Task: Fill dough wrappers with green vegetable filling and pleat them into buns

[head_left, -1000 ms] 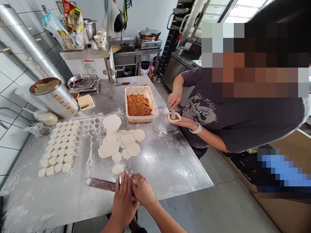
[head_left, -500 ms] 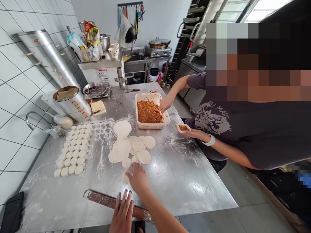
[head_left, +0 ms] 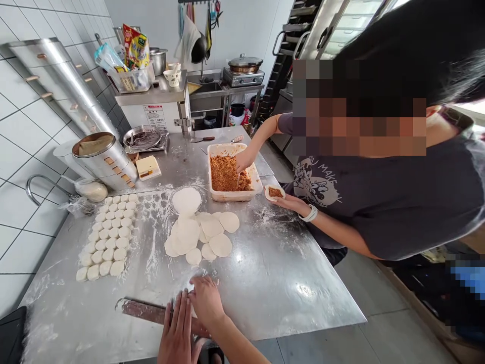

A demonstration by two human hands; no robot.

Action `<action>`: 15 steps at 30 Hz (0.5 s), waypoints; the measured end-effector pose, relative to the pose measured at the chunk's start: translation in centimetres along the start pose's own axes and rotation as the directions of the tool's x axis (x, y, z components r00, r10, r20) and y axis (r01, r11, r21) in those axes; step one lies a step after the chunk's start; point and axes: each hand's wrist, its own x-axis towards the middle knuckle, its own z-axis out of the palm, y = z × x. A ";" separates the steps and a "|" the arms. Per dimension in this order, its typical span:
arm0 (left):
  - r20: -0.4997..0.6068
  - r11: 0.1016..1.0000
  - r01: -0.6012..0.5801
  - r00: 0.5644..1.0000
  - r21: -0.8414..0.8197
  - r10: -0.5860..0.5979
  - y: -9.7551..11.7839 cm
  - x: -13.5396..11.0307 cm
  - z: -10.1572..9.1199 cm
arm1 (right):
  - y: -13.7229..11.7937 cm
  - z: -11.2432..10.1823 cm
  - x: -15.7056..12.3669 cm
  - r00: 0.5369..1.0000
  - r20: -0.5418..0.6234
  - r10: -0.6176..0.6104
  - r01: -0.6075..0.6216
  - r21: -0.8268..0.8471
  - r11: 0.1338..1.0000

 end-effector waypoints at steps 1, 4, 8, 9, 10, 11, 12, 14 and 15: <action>-0.091 0.999 -0.020 0.996 0.035 0.023 0.0 -0.2 0.1 | -0.1 0.1 0.0 1.000 0.028 -0.007 0.007 0.002 1.000; -0.464 0.976 -0.062 0.872 0.207 0.154 0.1 -1.0 0.6 | 0.2 0.2 -1.8 0.998 0.061 -0.012 0.012 -0.003 1.000; -0.314 0.988 -0.091 0.941 0.126 0.127 0.4 2.8 -1.0 | 0.8 -0.3 -3.8 0.999 -0.025 -0.039 0.038 -0.008 0.999; -0.142 0.995 -0.081 0.986 0.049 0.088 0.5 4.2 -1.8 | 0.8 -0.4 -3.5 0.998 -0.037 -0.051 0.051 -0.006 0.999; 0.004 0.998 -0.066 0.998 0.014 0.066 0.5 5.2 -2.4 | 0.8 -0.6 -3.1 0.997 -0.035 -0.067 0.067 -0.001 0.998; 0.062 0.998 -0.058 0.996 -0.014 0.058 0.6 5.6 -2.8 | 0.8 -0.7 -2.6 0.996 -0.018 -0.087 0.087 0.006 0.996; 0.095 0.998 -0.050 0.994 -0.029 0.052 0.6 5.2 -2.9 | 0.8 -0.8 -2.3 0.994 0.009 -0.109 0.109 0.016 0.994; 0.044 0.998 -0.063 0.997 -0.004 0.063 0.7 2.9 -2.4 | 1.1 -0.8 -2.4 0.989 0.056 -0.134 0.132 0.036 0.991; -0.117 0.995 -0.084 0.989 0.047 0.089 0.7 1.6 -1.9 | 1.4 -0.7 -3.0 0.990 0.062 -0.125 0.122 0.038 0.992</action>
